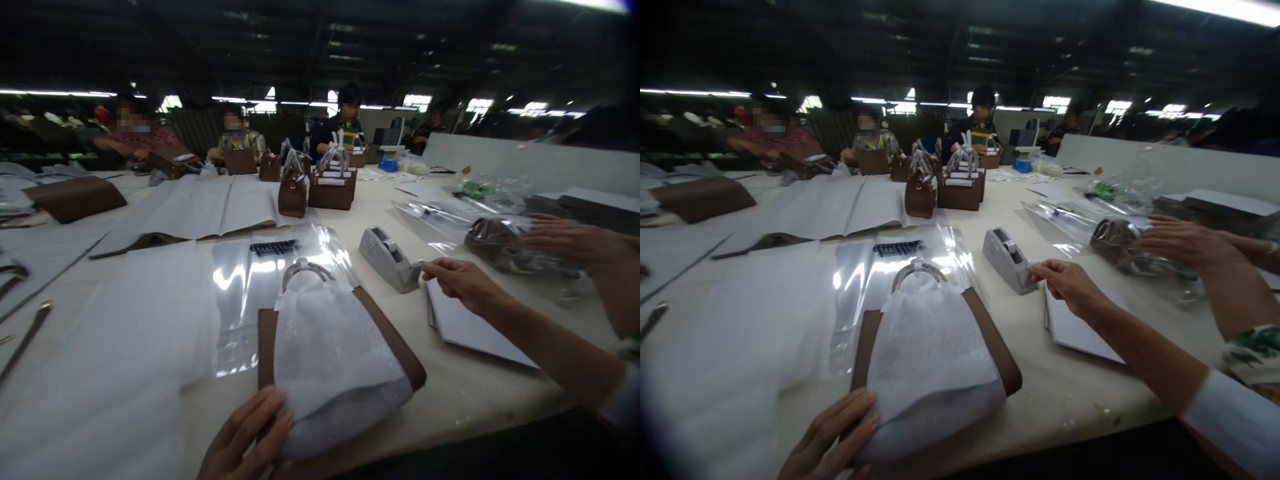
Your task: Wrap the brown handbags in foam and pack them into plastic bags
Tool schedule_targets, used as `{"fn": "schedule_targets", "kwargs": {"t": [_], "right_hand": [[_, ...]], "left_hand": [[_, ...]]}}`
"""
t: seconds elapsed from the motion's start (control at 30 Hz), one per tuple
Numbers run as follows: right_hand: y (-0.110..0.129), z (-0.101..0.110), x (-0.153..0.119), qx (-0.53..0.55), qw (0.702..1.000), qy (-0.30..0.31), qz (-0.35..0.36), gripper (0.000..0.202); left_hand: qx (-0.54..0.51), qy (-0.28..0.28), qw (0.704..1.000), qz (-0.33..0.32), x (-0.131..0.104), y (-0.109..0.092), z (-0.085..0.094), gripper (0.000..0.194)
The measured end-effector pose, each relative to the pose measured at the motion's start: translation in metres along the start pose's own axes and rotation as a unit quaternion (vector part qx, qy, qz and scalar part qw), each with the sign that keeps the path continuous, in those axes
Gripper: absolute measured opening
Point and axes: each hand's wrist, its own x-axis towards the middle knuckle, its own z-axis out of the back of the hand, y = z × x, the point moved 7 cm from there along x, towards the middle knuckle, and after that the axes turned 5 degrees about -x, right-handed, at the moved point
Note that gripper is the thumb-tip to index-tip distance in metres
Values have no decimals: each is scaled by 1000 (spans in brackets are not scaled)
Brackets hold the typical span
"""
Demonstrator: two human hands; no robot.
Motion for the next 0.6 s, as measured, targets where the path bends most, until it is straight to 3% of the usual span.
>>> {"fn": "schedule_targets", "kwargs": {"t": [0.03, 0.1, 0.2, 0.27, 0.33, 0.4, 0.6], "right_hand": [[15, -11, -20, 29, 999, 33, 12, 26], [40, -50, -70, 125, 978, 164, -10, 26], [63, -118, -152, 197, 918, 333, -83, 30], [65, -157, -192, 212, 882, 400, -129, 33], [61, -183, -211, 216, 870, 417, -153, 33], [55, -197, -214, 218, 874, 404, -158, 30], [47, -204, -209, 191, 888, 375, -182, 24]], "left_hand": [[-12, 10, 1000, 8, 3, -2, 2, 37], [-26, 15, 999, 20, 7, -4, 4, 40], [-33, 7, 999, 30, 6, -5, 5, 41], [-29, -7, 999, 34, 4, -7, 6, 40], [-22, -20, 999, 31, 4, -8, 8, 38], [-18, -27, 999, 24, 7, -10, 10, 37], [-36, -15, 999, -33, 25, -14, 15, 35]]}}
